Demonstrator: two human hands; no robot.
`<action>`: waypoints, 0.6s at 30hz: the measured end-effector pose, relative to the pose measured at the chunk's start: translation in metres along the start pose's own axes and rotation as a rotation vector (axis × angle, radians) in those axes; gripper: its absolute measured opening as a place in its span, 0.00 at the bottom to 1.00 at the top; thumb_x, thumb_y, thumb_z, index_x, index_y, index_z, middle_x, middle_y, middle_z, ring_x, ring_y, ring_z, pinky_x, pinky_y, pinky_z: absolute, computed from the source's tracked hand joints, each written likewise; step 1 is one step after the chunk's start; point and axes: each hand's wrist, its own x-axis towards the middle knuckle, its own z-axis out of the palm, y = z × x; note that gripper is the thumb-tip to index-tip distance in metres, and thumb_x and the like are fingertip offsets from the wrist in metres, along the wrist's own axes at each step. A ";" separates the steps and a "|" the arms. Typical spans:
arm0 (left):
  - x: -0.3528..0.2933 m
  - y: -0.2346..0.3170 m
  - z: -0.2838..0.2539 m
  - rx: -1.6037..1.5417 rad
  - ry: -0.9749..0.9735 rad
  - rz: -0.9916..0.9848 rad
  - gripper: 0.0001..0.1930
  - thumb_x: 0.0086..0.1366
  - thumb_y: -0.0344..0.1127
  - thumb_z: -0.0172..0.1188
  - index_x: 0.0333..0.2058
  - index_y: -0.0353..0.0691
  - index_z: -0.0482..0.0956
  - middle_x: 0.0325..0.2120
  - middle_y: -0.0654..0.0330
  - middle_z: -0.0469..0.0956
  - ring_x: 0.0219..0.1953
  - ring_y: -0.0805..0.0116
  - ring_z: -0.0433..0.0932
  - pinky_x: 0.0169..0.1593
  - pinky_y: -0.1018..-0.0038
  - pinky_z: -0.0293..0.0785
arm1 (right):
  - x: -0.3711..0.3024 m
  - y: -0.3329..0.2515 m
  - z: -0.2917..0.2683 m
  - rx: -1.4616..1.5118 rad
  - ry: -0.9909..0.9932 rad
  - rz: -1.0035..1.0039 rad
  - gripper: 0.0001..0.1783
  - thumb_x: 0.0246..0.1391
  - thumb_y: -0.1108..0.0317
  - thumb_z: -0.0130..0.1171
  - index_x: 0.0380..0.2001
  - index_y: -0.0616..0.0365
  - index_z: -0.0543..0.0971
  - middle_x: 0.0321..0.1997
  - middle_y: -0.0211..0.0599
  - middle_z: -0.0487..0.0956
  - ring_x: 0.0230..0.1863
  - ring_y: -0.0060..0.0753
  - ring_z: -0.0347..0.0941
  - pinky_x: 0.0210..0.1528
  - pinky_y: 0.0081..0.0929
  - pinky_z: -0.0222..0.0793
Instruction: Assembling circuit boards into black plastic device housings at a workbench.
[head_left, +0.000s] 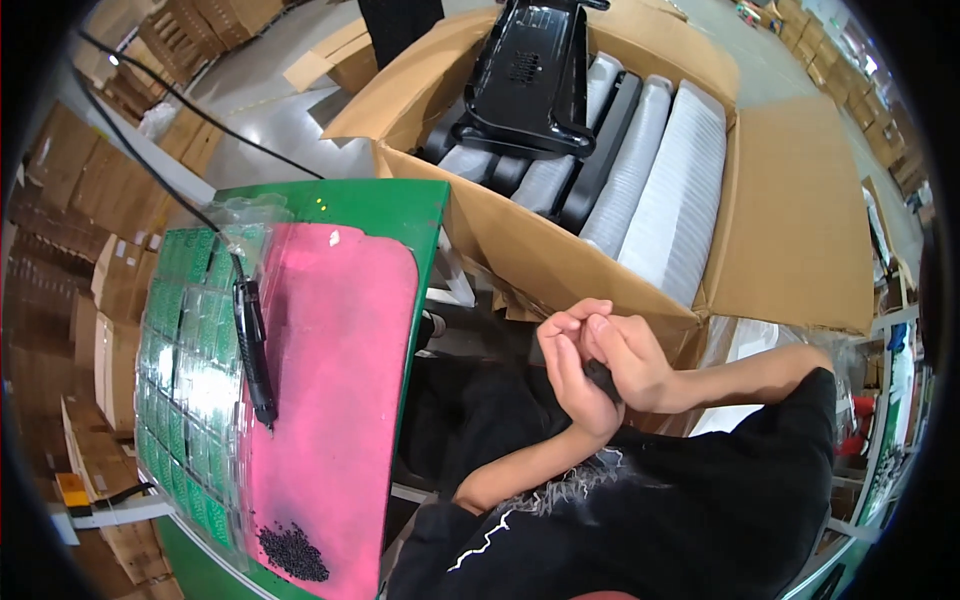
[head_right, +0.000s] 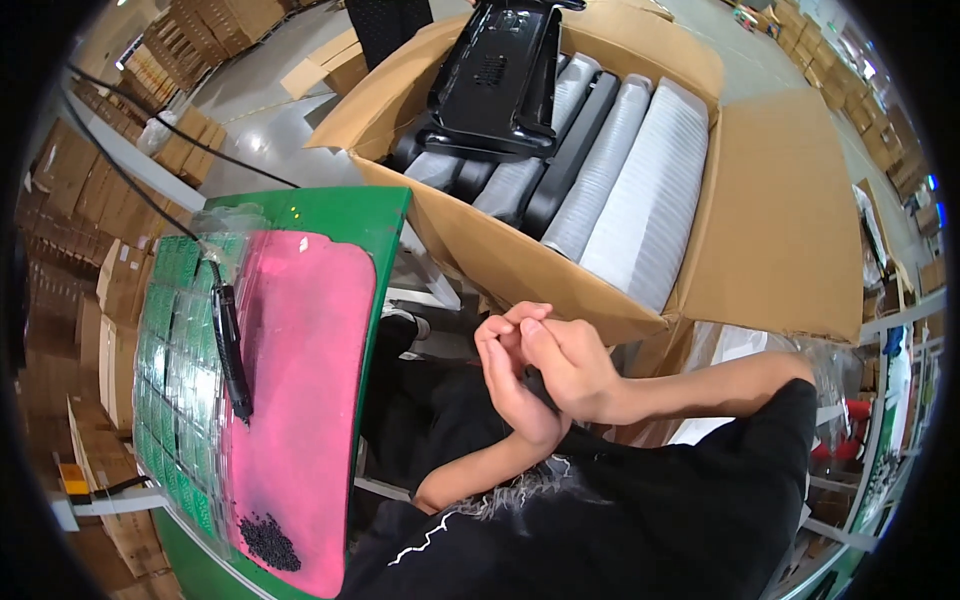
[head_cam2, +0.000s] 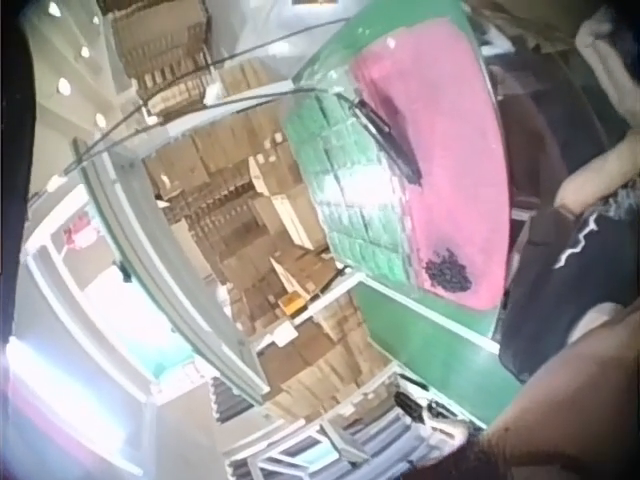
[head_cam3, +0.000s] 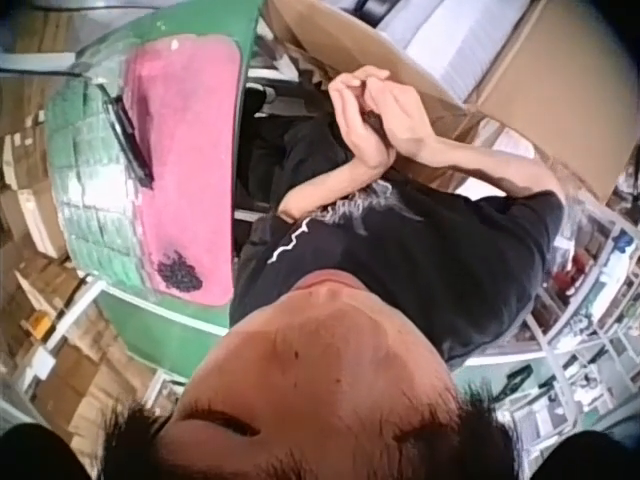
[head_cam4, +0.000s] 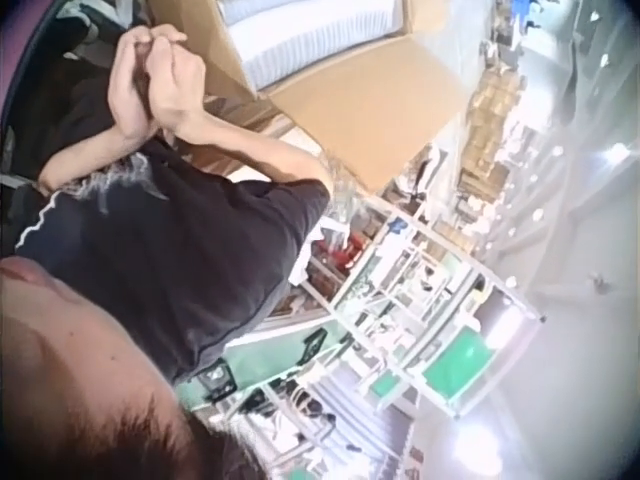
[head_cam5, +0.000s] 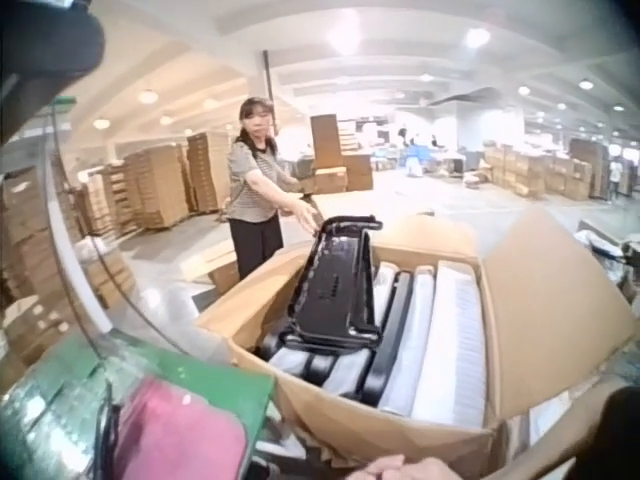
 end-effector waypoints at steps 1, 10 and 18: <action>0.004 0.002 -0.005 0.047 -0.001 -0.005 0.16 0.77 0.42 0.30 0.47 0.40 0.65 0.46 0.48 0.75 0.50 0.61 0.73 0.59 0.67 0.64 | -0.002 -0.001 0.011 0.073 0.063 -0.017 0.13 0.65 0.70 0.46 0.27 0.64 0.72 0.27 0.45 0.78 0.25 0.46 0.74 0.30 0.33 0.68; 0.023 -0.004 -0.008 0.060 0.023 -0.354 0.22 0.79 0.44 0.33 0.49 0.34 0.72 0.49 0.54 0.74 0.52 0.68 0.73 0.58 0.73 0.66 | 0.027 0.008 -0.002 -0.355 0.273 -0.398 0.06 0.55 0.76 0.49 0.37 0.60 0.67 0.37 0.42 0.75 0.38 0.45 0.62 0.45 0.41 0.59; 0.045 0.045 -0.018 0.015 0.106 -0.174 0.24 0.75 0.63 0.34 0.34 0.48 0.61 0.14 0.67 0.58 0.13 0.71 0.59 0.16 0.72 0.58 | 0.023 0.007 -0.149 -1.498 0.825 -0.009 0.30 0.58 0.60 0.58 0.61 0.59 0.66 0.66 0.56 0.61 0.70 0.60 0.52 0.69 0.56 0.46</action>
